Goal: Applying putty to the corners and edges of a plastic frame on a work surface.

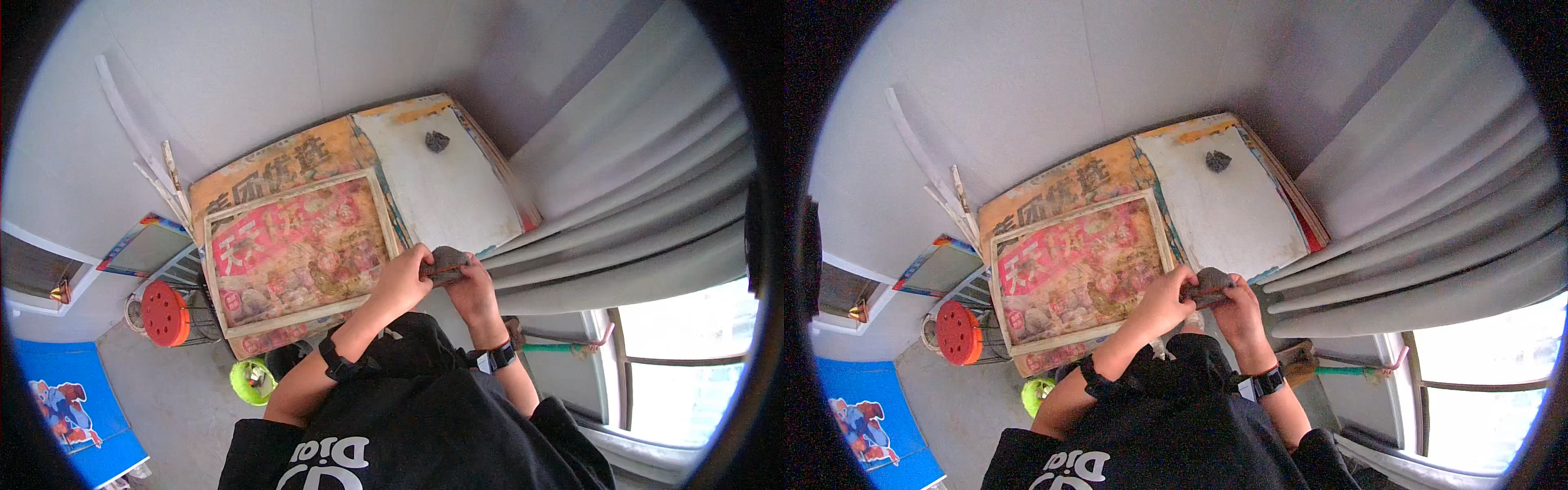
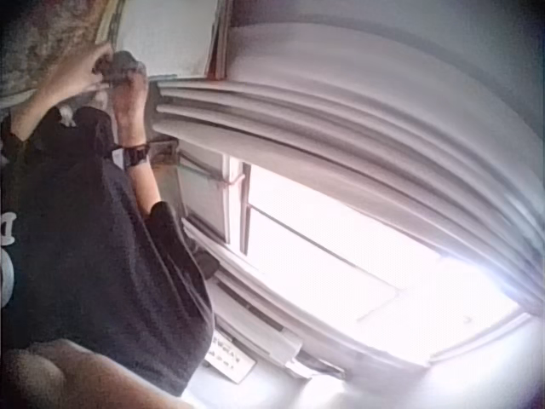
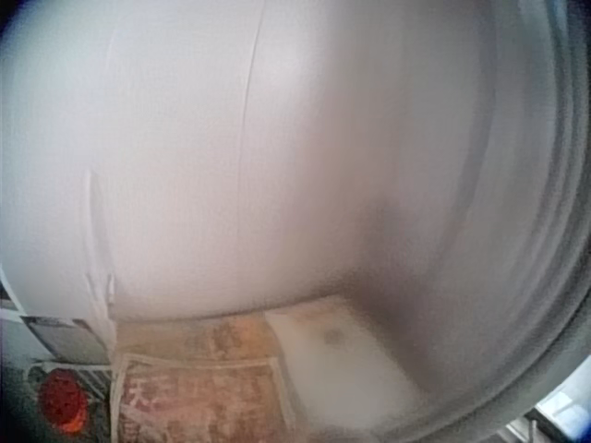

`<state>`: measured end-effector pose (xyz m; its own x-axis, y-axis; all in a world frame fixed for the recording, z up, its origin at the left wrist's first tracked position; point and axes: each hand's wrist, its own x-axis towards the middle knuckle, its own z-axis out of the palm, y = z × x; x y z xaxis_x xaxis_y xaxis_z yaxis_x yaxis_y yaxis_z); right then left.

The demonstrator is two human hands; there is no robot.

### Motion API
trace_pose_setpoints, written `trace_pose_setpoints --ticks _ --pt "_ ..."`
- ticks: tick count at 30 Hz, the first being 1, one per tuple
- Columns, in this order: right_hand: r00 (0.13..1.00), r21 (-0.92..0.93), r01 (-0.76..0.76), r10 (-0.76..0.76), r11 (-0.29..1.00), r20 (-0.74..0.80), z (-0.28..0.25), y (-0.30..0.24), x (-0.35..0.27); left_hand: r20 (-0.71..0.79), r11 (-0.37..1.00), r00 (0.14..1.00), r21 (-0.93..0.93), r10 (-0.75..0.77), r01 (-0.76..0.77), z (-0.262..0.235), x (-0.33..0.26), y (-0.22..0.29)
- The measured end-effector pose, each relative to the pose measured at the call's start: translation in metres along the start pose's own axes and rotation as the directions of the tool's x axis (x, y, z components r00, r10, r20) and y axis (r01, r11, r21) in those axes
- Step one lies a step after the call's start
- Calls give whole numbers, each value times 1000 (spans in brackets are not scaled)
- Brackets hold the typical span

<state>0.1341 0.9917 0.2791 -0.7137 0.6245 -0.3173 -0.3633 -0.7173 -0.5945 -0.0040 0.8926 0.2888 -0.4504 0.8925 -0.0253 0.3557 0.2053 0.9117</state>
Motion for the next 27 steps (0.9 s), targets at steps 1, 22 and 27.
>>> trace_pose_setpoints --ticks 1,22,27 --pt "1000 -60 24 -25 998 -17 -3 3 -1 -8 1000 1000 1 7 -7 3 0 -3" --pt "979 103 59 -78 993 190 -21 9 -22 286 862 945 -428 -158 273 46 7 -72" --pt "997 -42 82 -81 996 8 -41 18 -5 277 997 958 7 -76 77 113 -13 -91"
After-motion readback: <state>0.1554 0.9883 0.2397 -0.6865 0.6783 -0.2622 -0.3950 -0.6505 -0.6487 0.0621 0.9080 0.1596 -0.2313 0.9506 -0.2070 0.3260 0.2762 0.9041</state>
